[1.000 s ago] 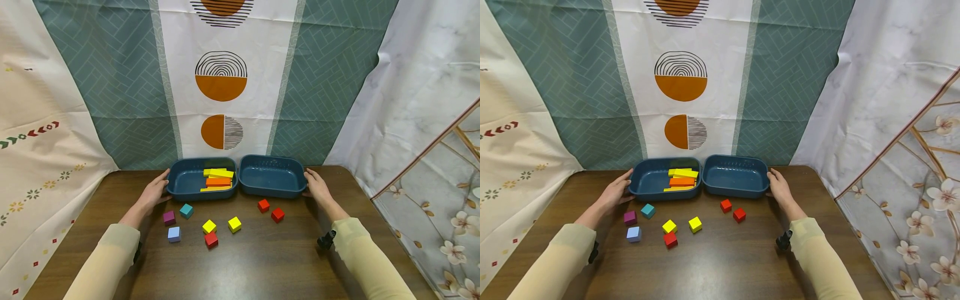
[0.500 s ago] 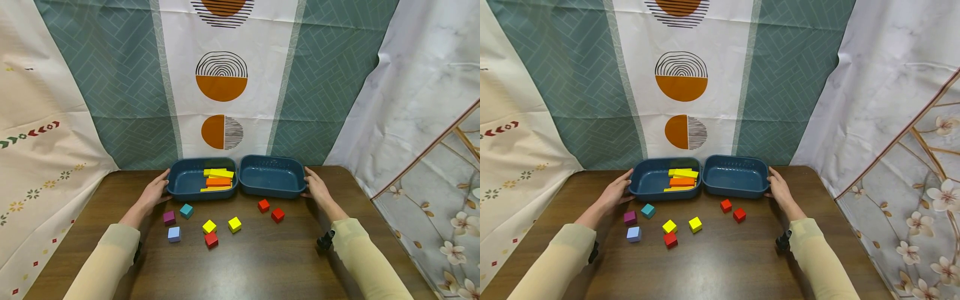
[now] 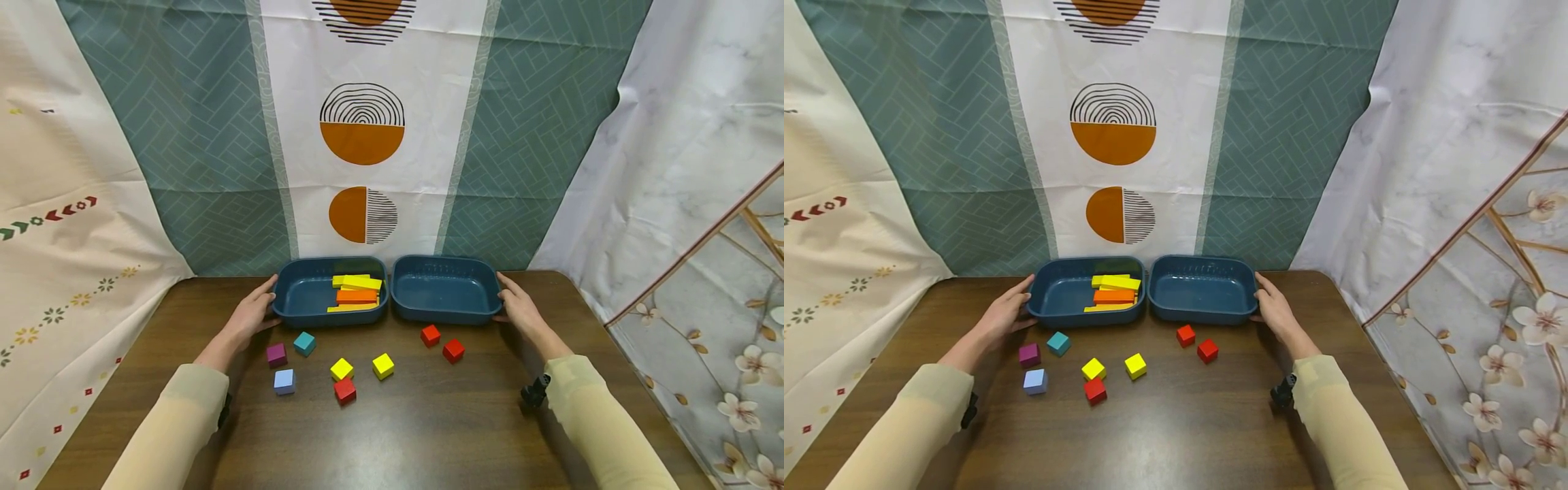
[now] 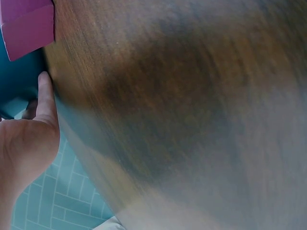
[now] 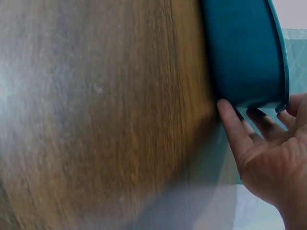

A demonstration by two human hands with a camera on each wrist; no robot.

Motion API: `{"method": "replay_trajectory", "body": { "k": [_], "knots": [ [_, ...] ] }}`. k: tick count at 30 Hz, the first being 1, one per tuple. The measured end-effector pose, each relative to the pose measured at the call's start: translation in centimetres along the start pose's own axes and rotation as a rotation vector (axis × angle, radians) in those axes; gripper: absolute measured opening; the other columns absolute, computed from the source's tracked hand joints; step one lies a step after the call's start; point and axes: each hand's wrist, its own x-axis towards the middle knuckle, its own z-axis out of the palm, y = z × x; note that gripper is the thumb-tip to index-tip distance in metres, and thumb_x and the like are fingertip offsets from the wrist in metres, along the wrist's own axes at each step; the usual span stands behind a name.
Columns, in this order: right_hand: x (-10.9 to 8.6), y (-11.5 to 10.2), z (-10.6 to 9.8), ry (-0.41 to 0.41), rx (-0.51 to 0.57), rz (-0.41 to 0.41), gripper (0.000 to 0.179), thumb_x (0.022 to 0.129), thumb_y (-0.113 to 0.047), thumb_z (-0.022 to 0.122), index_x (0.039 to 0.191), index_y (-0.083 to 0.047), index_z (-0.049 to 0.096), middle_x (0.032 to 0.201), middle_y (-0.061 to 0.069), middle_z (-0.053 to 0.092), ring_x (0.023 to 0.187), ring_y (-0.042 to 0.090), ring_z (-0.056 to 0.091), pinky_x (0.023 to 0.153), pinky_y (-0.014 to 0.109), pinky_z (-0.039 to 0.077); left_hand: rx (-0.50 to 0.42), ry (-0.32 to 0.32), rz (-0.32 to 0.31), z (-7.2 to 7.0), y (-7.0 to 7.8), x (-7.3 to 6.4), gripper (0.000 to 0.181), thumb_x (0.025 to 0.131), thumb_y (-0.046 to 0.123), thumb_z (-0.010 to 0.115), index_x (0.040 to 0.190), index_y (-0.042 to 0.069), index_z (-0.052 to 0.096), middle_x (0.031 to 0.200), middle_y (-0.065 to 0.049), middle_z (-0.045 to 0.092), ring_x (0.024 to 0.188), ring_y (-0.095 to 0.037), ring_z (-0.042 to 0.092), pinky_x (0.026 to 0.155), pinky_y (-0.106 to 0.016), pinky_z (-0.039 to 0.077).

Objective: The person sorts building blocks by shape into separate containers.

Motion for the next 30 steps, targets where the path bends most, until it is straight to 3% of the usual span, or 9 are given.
{"method": "replay_trajectory", "body": {
  "k": [12,18,22,30],
  "knots": [
    [0.0,0.5,-0.3,-0.049,-0.033,-0.036,0.06,0.108,-0.015,0.03,0.166,-0.019,0.016,0.169,0.017,0.009,0.144,0.046,0.031,0.095,0.059,0.053,-0.02,0.0,-0.01,-0.6,-0.1,0.1,0.058,0.112,0.021,0.03,0.166,0.024,0.009,0.169,-0.02,0.006,0.144,-0.046,0.033,0.106,-0.059,0.042],
    [-0.3,0.0,-0.2,-0.075,-0.014,-0.04,0.058,0.109,-0.011,0.028,0.166,-0.016,0.015,0.17,0.018,0.006,0.148,0.046,0.023,0.099,0.063,0.048,-0.025,0.028,-0.034,-1.5,0.5,-0.6,0.061,0.113,0.032,0.031,0.165,0.028,-0.001,0.169,-0.02,0.006,0.146,-0.044,0.032,0.106,-0.055,0.044],
    [-1.1,-1.2,-0.3,-0.086,0.02,-0.031,0.059,0.107,-0.006,0.028,0.165,-0.011,0.015,0.169,0.021,0.006,0.145,0.049,0.028,0.101,0.068,0.044,-0.001,0.075,-0.008,-2.5,1.4,-1.6,0.063,0.112,0.039,0.031,0.164,0.03,-0.004,0.169,-0.02,0.007,0.148,-0.042,0.029,0.107,-0.05,0.046],
    [-2.1,-2.4,-0.6,-0.074,0.052,-0.01,0.062,0.104,-0.004,0.031,0.164,-0.008,0.019,0.168,0.022,0.011,0.131,0.045,0.045,0.102,0.066,0.043,0.051,0.216,0.109,-3.9,2.8,-3.7,0.063,0.111,0.041,0.036,0.166,0.027,0.009,0.165,-0.025,0.021,0.145,-0.037,0.037,0.092,-0.028,0.056]
  ]
}}
